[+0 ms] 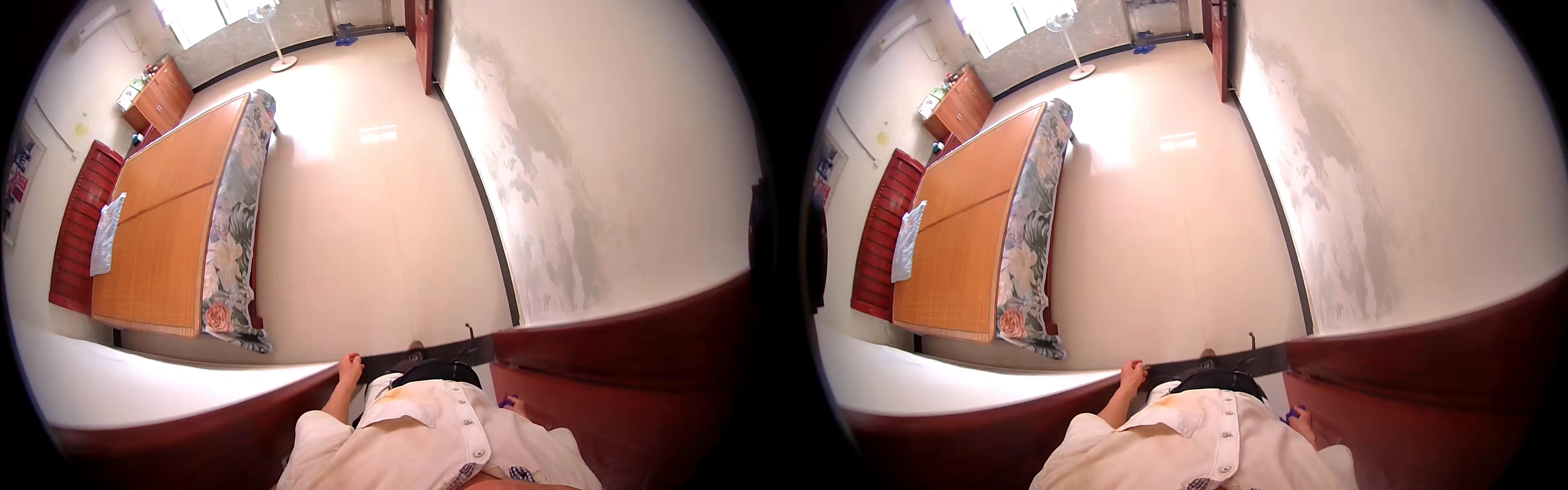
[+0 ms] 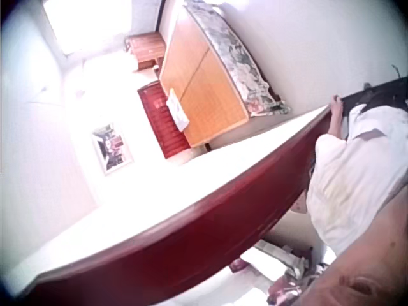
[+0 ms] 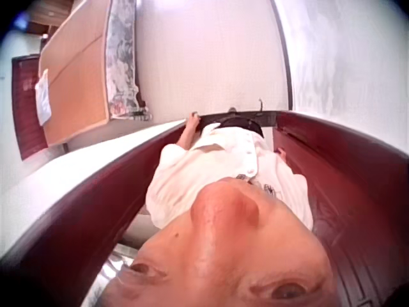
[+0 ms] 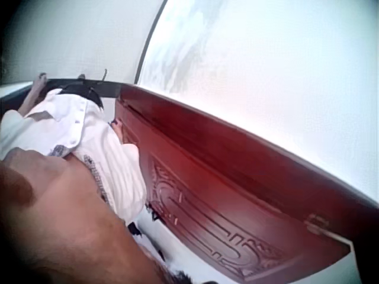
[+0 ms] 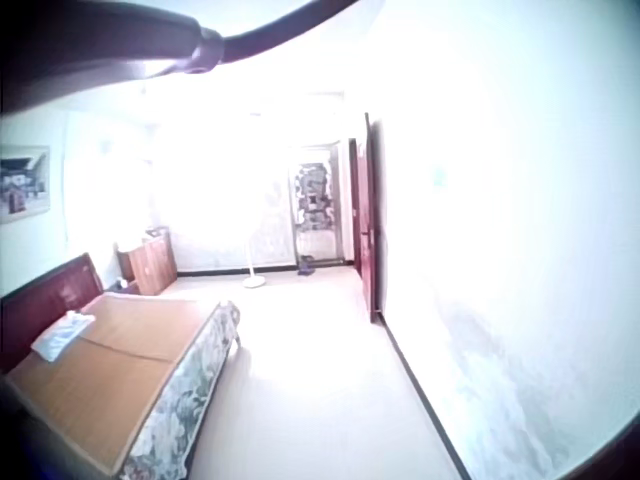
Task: The person wipes the exterior surfaces of several plastic storage bins and a suitcase using a purple cloth, moving items aside to reach each lid and side.
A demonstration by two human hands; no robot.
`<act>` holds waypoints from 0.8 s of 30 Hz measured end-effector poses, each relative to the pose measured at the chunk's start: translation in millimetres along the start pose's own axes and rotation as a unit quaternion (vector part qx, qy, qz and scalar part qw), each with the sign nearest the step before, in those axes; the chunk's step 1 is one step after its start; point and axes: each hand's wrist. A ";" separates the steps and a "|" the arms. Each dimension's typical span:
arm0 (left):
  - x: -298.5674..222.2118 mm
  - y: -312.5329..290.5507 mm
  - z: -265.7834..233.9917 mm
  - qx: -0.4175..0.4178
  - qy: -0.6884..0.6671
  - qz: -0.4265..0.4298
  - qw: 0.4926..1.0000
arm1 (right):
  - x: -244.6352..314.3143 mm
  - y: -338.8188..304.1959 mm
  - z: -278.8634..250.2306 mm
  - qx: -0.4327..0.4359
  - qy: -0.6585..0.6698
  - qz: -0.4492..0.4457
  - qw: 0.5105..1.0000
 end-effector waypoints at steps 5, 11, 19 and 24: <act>-142.1 110.7 27.5 0.026 -0.008 0.043 0.999 | 45.2 110.5 -30.0 0.060 0.005 0.017 0.998; -221.6 206.6 50.2 0.036 0.009 0.025 0.999 | 147.9 282.0 -90.5 0.086 -0.017 0.025 0.996; -293.8 256.8 67.4 0.002 -0.022 -0.155 0.988 | 434.2 541.3 -204.7 0.019 -0.074 -0.059 0.995; -385.4 337.6 91.4 -0.014 0.023 -0.200 0.979 | 627.5 702.1 -267.7 -0.006 -0.029 -0.147 0.989</act>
Point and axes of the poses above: each hand's wrist, its own y-axis towards the middle knuckle, its own z-axis out of the palm, x = y × z, and after that the axes turned 3 degrees about x, right-handed
